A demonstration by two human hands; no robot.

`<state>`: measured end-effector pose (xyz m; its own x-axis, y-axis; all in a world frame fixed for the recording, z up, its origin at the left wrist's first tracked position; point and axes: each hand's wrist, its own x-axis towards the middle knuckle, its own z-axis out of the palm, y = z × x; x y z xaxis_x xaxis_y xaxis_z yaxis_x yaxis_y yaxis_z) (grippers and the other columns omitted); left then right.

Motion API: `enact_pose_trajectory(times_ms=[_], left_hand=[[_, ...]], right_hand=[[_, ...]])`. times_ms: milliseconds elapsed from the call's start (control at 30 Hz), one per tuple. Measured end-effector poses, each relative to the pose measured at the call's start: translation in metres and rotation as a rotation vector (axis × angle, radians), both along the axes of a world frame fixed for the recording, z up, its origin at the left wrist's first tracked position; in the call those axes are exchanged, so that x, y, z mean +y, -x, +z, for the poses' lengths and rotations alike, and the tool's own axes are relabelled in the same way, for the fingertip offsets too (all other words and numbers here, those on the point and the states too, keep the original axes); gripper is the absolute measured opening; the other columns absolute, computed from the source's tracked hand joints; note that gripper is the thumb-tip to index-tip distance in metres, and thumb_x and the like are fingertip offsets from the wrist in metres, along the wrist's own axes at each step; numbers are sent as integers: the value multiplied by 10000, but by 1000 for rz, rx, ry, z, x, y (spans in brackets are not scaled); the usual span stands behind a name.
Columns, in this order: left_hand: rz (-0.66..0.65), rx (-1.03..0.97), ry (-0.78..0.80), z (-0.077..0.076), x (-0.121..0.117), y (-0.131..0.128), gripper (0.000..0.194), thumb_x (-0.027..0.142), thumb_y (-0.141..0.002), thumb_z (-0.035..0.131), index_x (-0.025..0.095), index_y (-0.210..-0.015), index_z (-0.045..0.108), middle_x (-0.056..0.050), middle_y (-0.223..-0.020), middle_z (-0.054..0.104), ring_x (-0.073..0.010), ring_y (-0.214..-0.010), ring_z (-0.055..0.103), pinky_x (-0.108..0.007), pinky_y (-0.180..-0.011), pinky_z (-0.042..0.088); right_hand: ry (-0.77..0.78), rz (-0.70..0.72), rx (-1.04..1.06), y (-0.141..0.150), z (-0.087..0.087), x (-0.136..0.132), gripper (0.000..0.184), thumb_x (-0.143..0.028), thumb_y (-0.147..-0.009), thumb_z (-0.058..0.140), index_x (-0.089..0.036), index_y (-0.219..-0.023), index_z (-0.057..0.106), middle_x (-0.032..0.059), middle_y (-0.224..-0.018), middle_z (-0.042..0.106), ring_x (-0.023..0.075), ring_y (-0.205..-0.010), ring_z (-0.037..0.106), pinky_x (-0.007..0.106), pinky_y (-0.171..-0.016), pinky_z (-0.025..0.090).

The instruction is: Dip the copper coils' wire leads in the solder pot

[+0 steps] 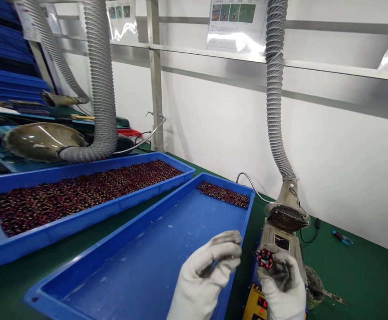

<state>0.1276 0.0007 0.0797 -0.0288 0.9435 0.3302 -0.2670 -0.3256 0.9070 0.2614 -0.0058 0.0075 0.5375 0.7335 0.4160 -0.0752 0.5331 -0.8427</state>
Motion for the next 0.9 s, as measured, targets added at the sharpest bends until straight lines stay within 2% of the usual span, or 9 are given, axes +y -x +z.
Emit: enact_pose_trajectory(times_ms=[100, 167, 267, 367, 433, 500, 633, 767, 900], left_hand=[[-292, -61, 226, -4, 3, -11, 391, 213, -548, 713, 184, -937, 676, -81, -988, 686, -227, -874, 626, -310, -784, 500], [-429, -195, 272, -12, 3, -23, 328, 268, -563, 723, 153, -869, 696, -92, -877, 714, -223, -818, 642, -302, -769, 502], [-288, -412, 264, -24, 3, -33, 202, 344, -548, 734, 181, -663, 703, -49, -732, 726, -196, -748, 653, -274, -755, 503], [-172, -485, 239, -22, 4, -28, 206, 386, -537, 726, 234, -671, 688, 8, -781, 726, -178, -815, 644, -288, -860, 462], [-166, -448, 264, -13, 4, -20, 237, 312, -535, 733, 219, -750, 697, -8, -794, 726, -182, -828, 644, -274, -831, 476], [-203, -330, 322, -5, 5, -17, 292, 171, -498, 732, 157, -788, 707, -53, -734, 726, -196, -745, 654, -248, -693, 514], [-115, -246, 373, -6, 6, -21, 156, 55, -422, 633, 141, -536, 693, -29, -531, 691, -138, -501, 606, -191, -500, 482], [12, -336, 330, -7, 5, -17, 159, 125, -440, 616, 187, -569, 686, 5, -645, 716, -131, -571, 622, -199, -580, 500], [-113, -180, 379, 5, 1, -14, 255, 105, -470, 656, 154, -715, 706, -19, -673, 715, -168, -687, 640, -217, -626, 499]], right_hand=[[-184, -293, -370, 14, 5, -8, 104, -212, -691, 652, -214, -729, 555, 41, -964, 623, 177, -873, 600, 272, -720, 486], [-308, -422, -594, 22, 8, -11, 47, -176, -740, 589, -214, -729, 564, 36, -960, 610, 183, -901, 580, 308, -771, 465], [-396, -517, -712, 27, 12, -11, 78, -139, -746, 569, -211, -718, 558, 25, -909, 590, 178, -886, 570, 322, -768, 470], [-345, -561, -633, 23, 12, -10, 128, -104, -702, 615, -201, -690, 532, 24, -898, 573, 164, -847, 573, 289, -703, 493], [-333, -558, -598, 20, 13, -10, 139, -101, -697, 624, -196, -689, 523, 26, -895, 574, 162, -843, 578, 281, -687, 498], [-354, -577, -625, 20, 14, -10, 134, -105, -703, 622, -192, -691, 522, 25, -887, 582, 162, -846, 585, 283, -696, 497], [-365, -633, -683, 23, 16, -10, 139, -109, -695, 629, -193, -653, 527, 18, -852, 594, 159, -821, 590, 288, -708, 491], [-318, -583, -619, 24, 12, -10, 142, -123, -673, 634, -225, -674, 535, 16, -863, 592, 176, -819, 582, 317, -701, 491], [-293, -511, -586, 24, 7, -11, 180, -113, -652, 620, -266, -704, 541, 3, -883, 592, 185, -840, 573, 328, -725, 475]])
